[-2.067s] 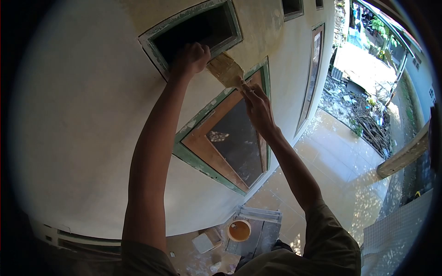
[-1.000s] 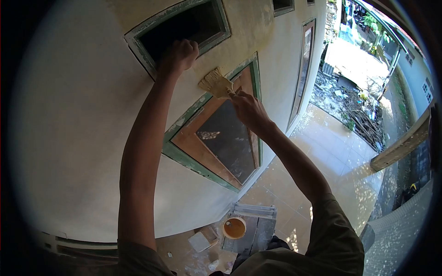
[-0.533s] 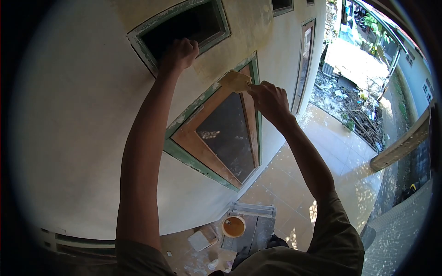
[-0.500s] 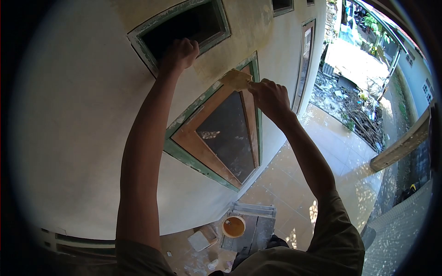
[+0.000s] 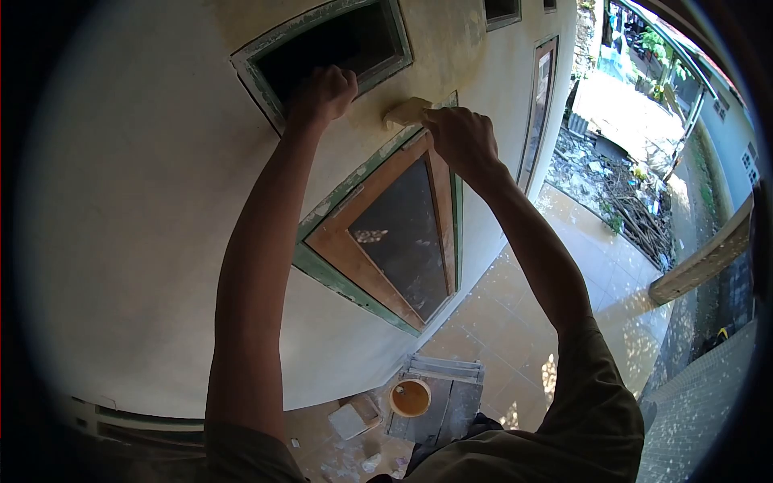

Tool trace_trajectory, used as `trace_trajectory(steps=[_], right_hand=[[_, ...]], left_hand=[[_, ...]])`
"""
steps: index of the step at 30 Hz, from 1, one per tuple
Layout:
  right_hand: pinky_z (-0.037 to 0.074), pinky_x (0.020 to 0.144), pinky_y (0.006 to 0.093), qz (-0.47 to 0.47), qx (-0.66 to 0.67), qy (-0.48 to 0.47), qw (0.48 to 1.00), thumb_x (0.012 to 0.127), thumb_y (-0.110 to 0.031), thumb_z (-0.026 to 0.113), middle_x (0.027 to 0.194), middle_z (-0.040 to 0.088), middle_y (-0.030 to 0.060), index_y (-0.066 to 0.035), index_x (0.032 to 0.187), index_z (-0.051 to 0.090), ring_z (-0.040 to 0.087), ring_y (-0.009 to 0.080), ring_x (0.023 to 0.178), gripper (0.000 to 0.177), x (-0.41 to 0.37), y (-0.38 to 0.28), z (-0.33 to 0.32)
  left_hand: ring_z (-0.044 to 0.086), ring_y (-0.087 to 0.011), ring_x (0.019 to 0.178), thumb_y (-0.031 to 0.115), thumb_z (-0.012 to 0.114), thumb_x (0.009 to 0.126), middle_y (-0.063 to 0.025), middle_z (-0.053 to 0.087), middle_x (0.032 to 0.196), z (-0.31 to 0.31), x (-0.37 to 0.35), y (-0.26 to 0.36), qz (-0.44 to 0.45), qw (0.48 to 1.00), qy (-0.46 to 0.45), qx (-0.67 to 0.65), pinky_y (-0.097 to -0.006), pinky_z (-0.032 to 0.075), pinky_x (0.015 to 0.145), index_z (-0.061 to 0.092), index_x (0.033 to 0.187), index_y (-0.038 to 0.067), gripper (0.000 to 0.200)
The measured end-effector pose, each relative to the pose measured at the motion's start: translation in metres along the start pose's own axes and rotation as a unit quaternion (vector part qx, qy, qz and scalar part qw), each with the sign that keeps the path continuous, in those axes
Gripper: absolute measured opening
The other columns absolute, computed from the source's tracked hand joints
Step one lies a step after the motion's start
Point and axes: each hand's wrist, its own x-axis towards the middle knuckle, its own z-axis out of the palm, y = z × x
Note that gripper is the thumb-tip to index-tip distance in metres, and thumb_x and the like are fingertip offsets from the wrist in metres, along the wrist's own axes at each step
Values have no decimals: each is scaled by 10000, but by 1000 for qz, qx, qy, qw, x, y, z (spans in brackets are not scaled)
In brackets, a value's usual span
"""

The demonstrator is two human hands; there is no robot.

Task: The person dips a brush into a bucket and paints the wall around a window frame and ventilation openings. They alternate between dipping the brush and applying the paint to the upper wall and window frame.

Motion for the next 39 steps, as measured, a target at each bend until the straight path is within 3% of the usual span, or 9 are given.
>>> trace_trajectory(steps=[4,8,12,14,21,28,34,37,39], right_hand=[[525,614,414,30,49,79,995,916,-173,565,787,662,135,-139,1089,679,660,284,695,210,-6,4,-15],[513,601,416,43,116,142,982,915,-169,572,781,636,137,-128,1108,670,645,297,676,220,-14,4,-11],[510,606,431,8,152,121,981,905,-145,574,783,596,139,-90,1088,664,628,312,669,211,-32,12,35],[510,611,438,6,152,62,986,896,-123,568,794,599,139,-86,1087,662,629,313,672,217,-45,16,52],[539,623,419,48,24,-79,995,899,-137,522,831,635,146,-63,952,668,664,304,727,172,-61,16,18],[539,611,412,2,-8,-101,995,889,-138,529,804,635,149,-74,918,672,671,288,730,159,-51,1,0],[534,615,402,-22,28,-32,999,895,-143,529,802,640,133,-79,962,678,667,274,720,175,-38,-19,-2],[521,569,401,-9,35,17,999,879,-167,611,734,645,109,-85,942,703,647,275,632,139,-30,-22,6],[520,563,395,8,68,62,996,883,-165,611,736,646,106,-96,1002,704,645,266,620,166,-28,-24,4]], left_hand=[[552,-429,1084,339,292,909,-284,577,1153,-2,-4,2,-4,1000,14,7,-478,449,957,627,1048,-34,520],[568,-427,1066,328,286,899,-274,590,1140,4,5,-1,-7,1000,10,12,-484,463,947,643,1037,-21,518],[579,-421,1067,324,284,893,-261,591,1161,5,9,-3,-11,1000,-12,12,-487,485,931,645,1055,-14,522],[579,-422,1066,328,285,894,-263,590,1159,1,5,1,-15,1000,-13,14,-488,485,931,645,1052,-18,523],[560,-436,1060,330,301,893,-292,590,1108,7,7,-4,-3,1000,14,4,-484,455,946,640,991,-45,515],[557,-433,1069,345,304,898,-285,585,1132,1,2,0,1,1000,11,1,-484,458,943,633,1024,-38,521],[555,-434,1078,358,292,905,-282,581,1147,-3,-4,4,-17,1000,-11,16,-484,452,956,613,1054,-54,543],[548,-432,1092,361,287,907,-283,573,1164,-2,-1,2,-11,1000,9,14,-485,451,958,611,1064,-51,547],[566,-403,1100,356,300,906,-255,567,1203,-2,0,3,-11,999,-8,29,-475,465,964,628,1104,5,520]])
